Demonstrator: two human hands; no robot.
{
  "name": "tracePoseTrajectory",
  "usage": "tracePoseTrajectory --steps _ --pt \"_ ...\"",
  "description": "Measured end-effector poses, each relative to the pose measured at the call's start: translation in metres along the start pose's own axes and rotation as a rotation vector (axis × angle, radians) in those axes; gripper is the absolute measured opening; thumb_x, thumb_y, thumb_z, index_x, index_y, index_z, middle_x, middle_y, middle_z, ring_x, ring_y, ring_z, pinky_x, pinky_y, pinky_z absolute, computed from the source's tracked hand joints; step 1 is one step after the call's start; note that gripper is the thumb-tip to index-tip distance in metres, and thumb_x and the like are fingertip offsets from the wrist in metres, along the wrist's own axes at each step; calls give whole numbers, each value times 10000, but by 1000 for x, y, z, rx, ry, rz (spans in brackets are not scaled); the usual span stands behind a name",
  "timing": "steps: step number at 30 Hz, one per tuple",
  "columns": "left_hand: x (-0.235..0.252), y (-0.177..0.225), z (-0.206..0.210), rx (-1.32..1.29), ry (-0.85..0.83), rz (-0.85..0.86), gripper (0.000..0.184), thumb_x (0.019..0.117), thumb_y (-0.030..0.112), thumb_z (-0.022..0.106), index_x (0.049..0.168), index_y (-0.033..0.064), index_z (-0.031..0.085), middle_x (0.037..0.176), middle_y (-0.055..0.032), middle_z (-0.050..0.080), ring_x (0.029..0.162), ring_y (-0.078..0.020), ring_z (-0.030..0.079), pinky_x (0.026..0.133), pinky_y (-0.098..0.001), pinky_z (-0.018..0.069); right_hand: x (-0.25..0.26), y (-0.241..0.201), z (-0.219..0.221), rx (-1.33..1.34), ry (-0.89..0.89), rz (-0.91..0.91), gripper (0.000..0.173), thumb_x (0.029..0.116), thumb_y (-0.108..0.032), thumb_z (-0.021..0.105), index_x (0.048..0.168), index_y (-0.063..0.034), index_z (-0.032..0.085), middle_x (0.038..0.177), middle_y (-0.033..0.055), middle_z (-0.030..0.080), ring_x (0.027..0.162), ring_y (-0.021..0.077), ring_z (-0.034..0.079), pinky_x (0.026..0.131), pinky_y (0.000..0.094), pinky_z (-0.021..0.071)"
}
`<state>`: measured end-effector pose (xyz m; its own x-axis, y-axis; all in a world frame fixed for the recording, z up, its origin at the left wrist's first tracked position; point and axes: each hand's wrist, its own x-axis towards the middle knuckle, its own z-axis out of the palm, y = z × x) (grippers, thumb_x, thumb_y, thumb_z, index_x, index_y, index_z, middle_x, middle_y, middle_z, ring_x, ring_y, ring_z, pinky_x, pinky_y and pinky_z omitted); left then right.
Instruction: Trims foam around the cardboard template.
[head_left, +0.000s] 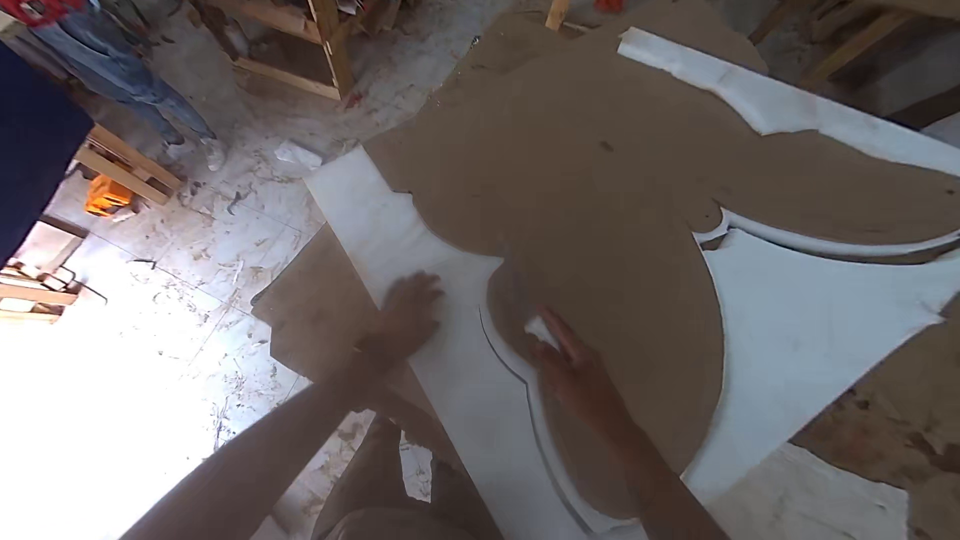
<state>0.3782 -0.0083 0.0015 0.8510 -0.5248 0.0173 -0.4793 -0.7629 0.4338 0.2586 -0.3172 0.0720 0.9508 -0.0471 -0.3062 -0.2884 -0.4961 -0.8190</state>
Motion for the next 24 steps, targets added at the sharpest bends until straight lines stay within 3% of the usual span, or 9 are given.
tracePoseTrajectory --steps 4,10,16,24 --pt "43 -86 -10 115 73 -53 625 871 426 711 1463 295 559 1654 22 346 1564 -228 215 1269 -534 183 71 -94 75 -61 -87 18 537 1100 -335 417 1605 -455 280 840 3 687 494 191 568 448 411 541" --pt "35 -106 -10 -34 120 -20 525 876 415 681 1373 250 645 1575 49 468 1528 -186 300 1272 -480 207 139 -151 161 -158 -93 179 555 1095 -354 406 1606 -495 241 798 45 651 535 208 596 482 432 548" --pt "32 -111 -7 -141 197 28 503 876 392 671 1342 206 663 1550 17 493 1500 -228 346 1247 -522 234 147 -173 177 -163 -18 273 560 1097 -374 403 1598 -536 211 710 37 613 480 190 570 449 410 536" --pt "34 -120 -2 -176 168 29 405 902 391 635 1261 218 712 1499 37 545 1461 -204 404 1241 -483 259 157 -196 183 -210 -4 352 556 1100 -365 397 1602 -518 216 691 33 612 489 181 582 486 409 556"
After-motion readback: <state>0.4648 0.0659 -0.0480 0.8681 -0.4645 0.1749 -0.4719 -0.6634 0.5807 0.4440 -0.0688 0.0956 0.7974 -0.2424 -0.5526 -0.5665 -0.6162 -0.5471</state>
